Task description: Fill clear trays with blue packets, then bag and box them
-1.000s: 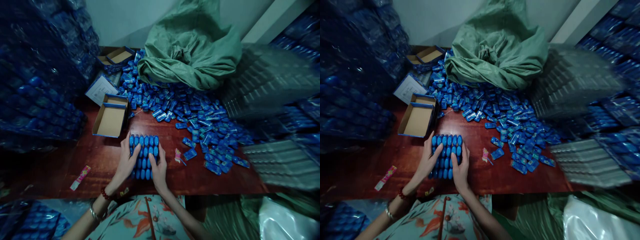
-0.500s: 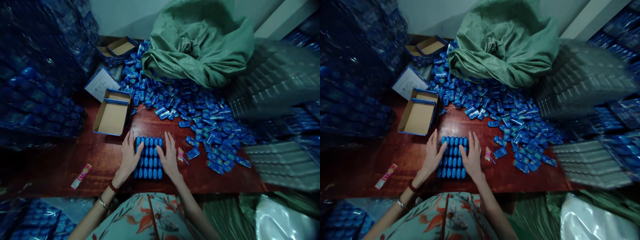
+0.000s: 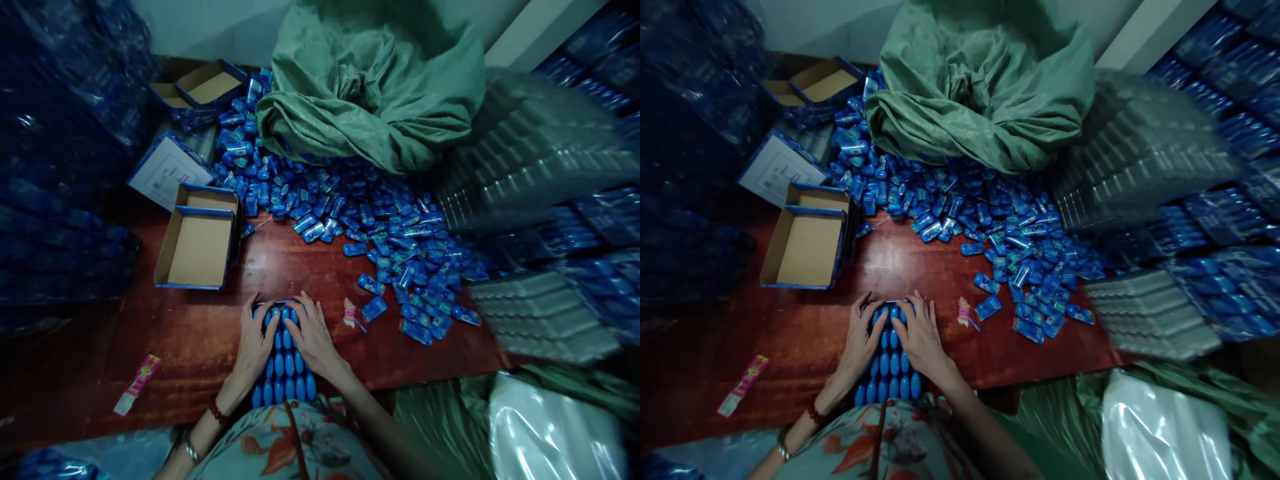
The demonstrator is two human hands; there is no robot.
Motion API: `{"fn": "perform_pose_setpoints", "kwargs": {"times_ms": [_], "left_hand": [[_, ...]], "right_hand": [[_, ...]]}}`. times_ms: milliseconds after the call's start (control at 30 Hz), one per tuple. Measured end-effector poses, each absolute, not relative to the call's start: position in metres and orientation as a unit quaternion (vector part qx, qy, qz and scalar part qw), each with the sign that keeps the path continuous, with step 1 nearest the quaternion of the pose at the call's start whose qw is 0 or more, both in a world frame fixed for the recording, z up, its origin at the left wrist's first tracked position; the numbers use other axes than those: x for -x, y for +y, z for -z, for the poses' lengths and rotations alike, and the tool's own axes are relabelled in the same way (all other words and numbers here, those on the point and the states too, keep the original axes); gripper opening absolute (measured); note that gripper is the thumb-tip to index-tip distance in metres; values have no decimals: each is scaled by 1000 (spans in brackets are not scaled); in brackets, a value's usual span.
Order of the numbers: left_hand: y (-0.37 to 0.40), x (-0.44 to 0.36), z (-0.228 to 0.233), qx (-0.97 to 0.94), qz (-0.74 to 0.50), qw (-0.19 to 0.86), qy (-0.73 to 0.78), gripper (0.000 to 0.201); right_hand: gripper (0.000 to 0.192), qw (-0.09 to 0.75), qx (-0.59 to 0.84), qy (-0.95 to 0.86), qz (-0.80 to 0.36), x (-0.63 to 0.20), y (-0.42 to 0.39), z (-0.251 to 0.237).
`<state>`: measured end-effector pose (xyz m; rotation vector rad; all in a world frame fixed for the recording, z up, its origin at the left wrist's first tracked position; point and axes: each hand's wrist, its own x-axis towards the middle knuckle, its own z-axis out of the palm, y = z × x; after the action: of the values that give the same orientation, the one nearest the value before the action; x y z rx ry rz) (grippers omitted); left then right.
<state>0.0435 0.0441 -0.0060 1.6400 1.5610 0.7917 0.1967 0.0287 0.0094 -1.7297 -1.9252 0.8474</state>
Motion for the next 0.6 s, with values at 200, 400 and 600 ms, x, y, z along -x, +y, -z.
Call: {"fn": "perform_pose_setpoints", "kwargs": {"times_ms": [200,400,600], "left_hand": [[50,-44,10,-638,-303,371,603,32],[41,-27,-6,-663,-307,352,584,56],[-13,-12,-15,-819,-235,239,466,69]], "right_hand": [[36,200,630,-685,-305,-193,33,-12],[41,345,629,-632,-294,-230,23,-10],[55,424,883,-169,114,-416,-93,8]]}}
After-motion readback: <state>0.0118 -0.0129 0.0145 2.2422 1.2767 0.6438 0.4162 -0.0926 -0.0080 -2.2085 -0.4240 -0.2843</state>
